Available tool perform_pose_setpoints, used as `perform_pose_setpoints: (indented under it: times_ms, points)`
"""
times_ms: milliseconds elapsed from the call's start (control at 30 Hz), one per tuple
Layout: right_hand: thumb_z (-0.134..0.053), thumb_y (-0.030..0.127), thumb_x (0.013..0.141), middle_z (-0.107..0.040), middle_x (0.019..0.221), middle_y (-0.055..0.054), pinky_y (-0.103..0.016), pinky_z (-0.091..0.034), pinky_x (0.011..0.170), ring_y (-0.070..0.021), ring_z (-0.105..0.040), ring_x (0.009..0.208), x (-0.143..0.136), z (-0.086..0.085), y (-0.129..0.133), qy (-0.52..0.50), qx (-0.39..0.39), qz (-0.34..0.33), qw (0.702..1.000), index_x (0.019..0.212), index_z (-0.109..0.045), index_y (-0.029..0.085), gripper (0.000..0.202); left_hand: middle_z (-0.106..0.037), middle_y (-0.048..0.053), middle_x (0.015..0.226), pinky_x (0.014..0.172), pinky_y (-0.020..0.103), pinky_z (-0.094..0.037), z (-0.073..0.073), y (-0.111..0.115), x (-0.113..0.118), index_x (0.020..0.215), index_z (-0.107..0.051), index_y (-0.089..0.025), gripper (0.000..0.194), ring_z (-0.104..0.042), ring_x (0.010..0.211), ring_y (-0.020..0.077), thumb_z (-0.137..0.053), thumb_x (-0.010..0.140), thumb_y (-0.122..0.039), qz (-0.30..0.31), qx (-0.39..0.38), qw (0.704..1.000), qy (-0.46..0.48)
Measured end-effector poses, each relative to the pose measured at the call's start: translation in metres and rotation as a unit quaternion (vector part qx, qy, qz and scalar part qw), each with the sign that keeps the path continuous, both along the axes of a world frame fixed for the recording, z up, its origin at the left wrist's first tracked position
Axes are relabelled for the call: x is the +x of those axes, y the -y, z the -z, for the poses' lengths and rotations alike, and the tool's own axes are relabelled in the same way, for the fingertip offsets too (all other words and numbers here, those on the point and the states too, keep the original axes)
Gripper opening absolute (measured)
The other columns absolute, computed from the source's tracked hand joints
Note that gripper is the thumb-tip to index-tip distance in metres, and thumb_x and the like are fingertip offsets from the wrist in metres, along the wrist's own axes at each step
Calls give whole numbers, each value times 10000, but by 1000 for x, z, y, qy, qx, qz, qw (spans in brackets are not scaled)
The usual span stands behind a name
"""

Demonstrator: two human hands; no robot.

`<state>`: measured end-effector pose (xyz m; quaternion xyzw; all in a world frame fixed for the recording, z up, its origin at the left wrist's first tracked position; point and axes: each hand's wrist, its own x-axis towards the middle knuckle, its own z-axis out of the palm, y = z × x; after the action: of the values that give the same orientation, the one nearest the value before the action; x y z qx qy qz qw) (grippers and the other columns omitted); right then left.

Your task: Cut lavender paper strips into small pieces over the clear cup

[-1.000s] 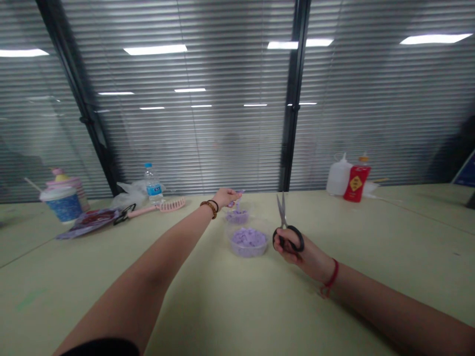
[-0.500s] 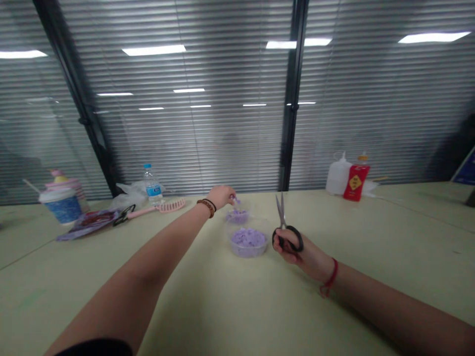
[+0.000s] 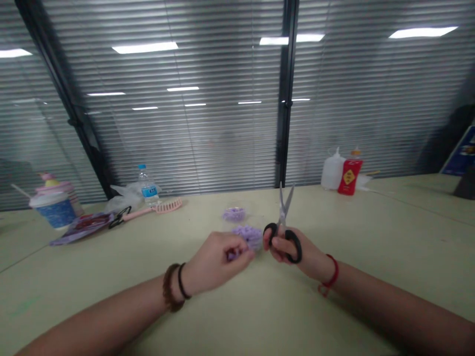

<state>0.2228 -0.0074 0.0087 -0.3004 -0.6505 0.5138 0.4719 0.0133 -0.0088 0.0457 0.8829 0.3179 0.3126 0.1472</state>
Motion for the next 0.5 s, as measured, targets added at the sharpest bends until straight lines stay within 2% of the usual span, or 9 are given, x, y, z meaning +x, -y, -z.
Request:
perform_pose_setpoints:
  times_ms: [133, 233, 367, 500]
  points:
    - [-694, 418, 644, -565, 662, 0, -194, -330, 427, -73, -436, 474, -12, 5, 12, 55, -23, -72, 996, 866, -550, 156, 372, -497, -26, 511, 466, 228, -346, 30, 12, -6, 551, -515, -223, 250, -438, 464, 94, -513, 777, -330, 8, -40, 999, 11]
    - [-670, 396, 673, -543, 607, 16, -188, -345, 431, -70, -440, 464, -17, 10, 16, 98, -34, -86, 991, 827, -558, 151, 310, -500, -30, 514, 458, 212, -337, 42, 12, -3, 553, -507, -213, 222, -426, 454, 83, -538, 755, -302, 34, -66, 997, 0]
    - [-641, 369, 699, -533, 521, 14, -178, -341, 427, -72, -455, 453, -19, 11, 17, 141, -25, -84, 986, 711, -573, 125, 254, -488, -35, 517, 473, 189, -323, 45, 14, 0, 587, -526, -182, 194, -410, 464, 70, -528, 761, -268, 62, -59, 996, -25]
    - [-665, 354, 666, -542, 488, 17, -172, -344, 415, -70, -460, 427, -15, 9, 15, 135, -41, -54, 989, 699, -579, 116, 256, -474, -33, 526, 496, 178, -317, 39, 11, -5, 627, -553, -147, 208, -403, 484, 65, -504, 792, -264, 93, -39, 994, -47]
